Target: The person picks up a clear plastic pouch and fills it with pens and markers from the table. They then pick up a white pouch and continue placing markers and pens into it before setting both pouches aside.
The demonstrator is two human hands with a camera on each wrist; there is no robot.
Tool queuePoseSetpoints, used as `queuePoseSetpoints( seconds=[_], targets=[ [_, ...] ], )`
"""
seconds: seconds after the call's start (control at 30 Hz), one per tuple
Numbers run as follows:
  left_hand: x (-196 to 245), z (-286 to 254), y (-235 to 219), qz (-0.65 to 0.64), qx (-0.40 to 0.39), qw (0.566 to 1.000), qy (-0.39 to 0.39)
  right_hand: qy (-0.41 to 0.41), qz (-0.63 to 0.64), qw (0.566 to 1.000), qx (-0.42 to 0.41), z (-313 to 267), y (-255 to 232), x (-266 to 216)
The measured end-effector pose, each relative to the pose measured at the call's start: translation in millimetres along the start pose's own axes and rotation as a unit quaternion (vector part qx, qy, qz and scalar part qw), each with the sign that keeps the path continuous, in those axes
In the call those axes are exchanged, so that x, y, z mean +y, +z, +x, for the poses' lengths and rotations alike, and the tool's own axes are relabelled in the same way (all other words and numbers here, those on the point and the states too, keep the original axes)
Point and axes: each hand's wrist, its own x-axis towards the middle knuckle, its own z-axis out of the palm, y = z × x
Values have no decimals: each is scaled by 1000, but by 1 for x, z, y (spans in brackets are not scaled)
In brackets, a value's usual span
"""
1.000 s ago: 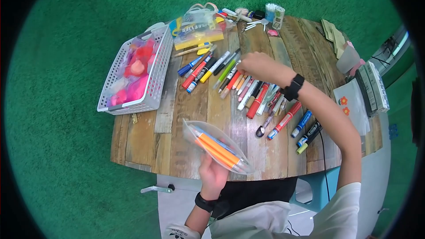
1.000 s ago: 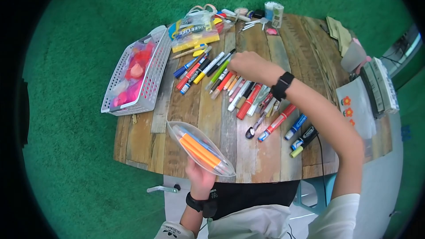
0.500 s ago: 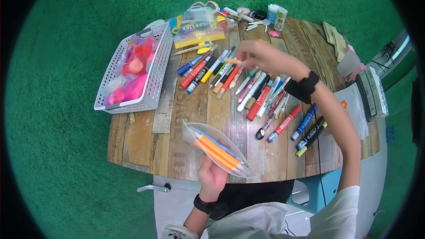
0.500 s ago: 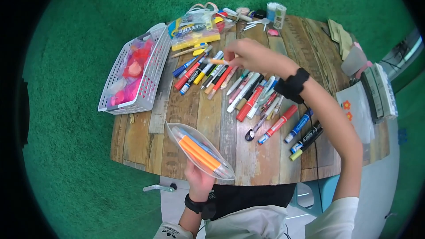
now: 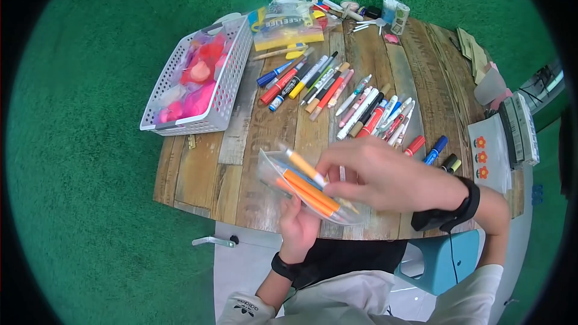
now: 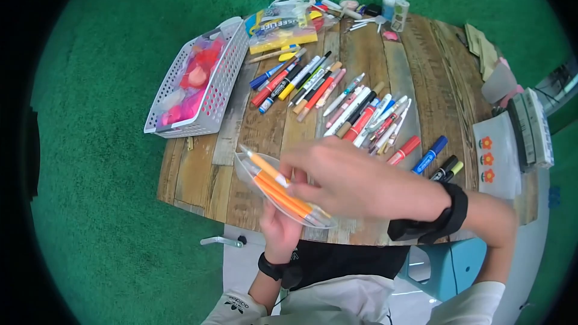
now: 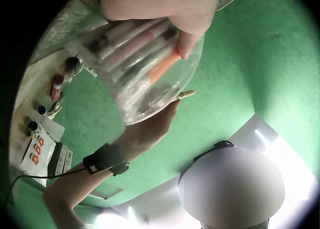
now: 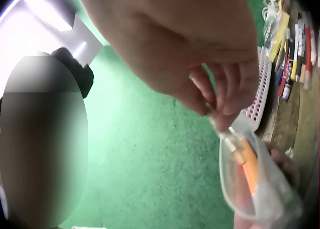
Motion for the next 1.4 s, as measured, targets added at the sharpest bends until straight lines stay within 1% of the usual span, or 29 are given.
queuePoseSetpoints(
  seconds=[0.03,0.1,0.17,0.2,0.27,0.3,0.37,0.4,0.47,0.5,0.57,0.6,0.67,0.7,0.77,0.9,0.97,1.0,1.07,1.13,1.2,1.23,1.27,1.3,1.4],
  targets=[
    [1,0,-3,1,-7,1000,-8,-7,-44,999,3,-2,6,1],
    [1,-2,-5,3,-15,1000,-16,-7,-57,998,12,-6,16,3],
    [1,-2,-4,13,-34,999,-3,-18,-135,990,43,-9,25,7],
    [2,-2,-2,14,-34,999,-2,-19,-135,990,43,-9,28,8],
    [4,-1,2,22,-51,998,-4,-18,-199,976,88,-10,33,8],
    [4,-2,3,23,-51,998,-4,-18,-199,976,89,-9,35,9],
    [5,-2,6,11,-41,999,-6,-36,-289,953,78,-8,38,10],
    [5,-1,6,12,-41,999,-5,-37,-289,953,80,-8,38,9],
    [6,-1,6,10,-47,999,-4,-63,-339,933,104,-8,39,7],
    [5,-1,7,11,-47,999,-4,-64,-339,933,105,-7,40,7],
    [6,-2,11,-42,-16,999,-1,-43,-266,944,189,-3,43,9],
    [5,-1,9,-41,-17,999,0,-43,-267,944,190,-3,42,10],
    [4,0,3,9,-46,999,0,33,-177,976,118,-2,38,13],
    [4,1,3,9,-48,999,0,33,-179,976,120,-2,38,16],
    [4,0,8,3,-38,999,-2,4,-148,983,110,-1,40,23],
    [5,-1,8,14,-27,999,-15,29,-173,979,103,3,43,24],
    [3,-1,5,5,-13,1000,-11,-11,-162,979,124,5,45,27],
    [3,-2,0,-2,-17,1000,-17,-4,-167,978,125,6,42,27],
    [1,0,-11,-27,-58,997,-36,-13,-147,988,45,11,25,30],
    [5,0,-4,-41,-65,996,-44,11,-100,993,64,28,2,47],
    [7,0,0,-42,-66,996,-42,8,-153,973,170,47,-21,93],
    [8,0,0,-45,-66,996,-39,24,-199,967,160,54,-43,97],
    [8,0,0,-50,-67,996,-42,62,-152,973,165,56,-54,96],
    [8,0,0,-56,-70,995,-45,92,-102,978,155,63,-68,114],
    [8,-1,3,-52,-53,997,-39,95,-88,979,156,70,-86,128]
  ],
)
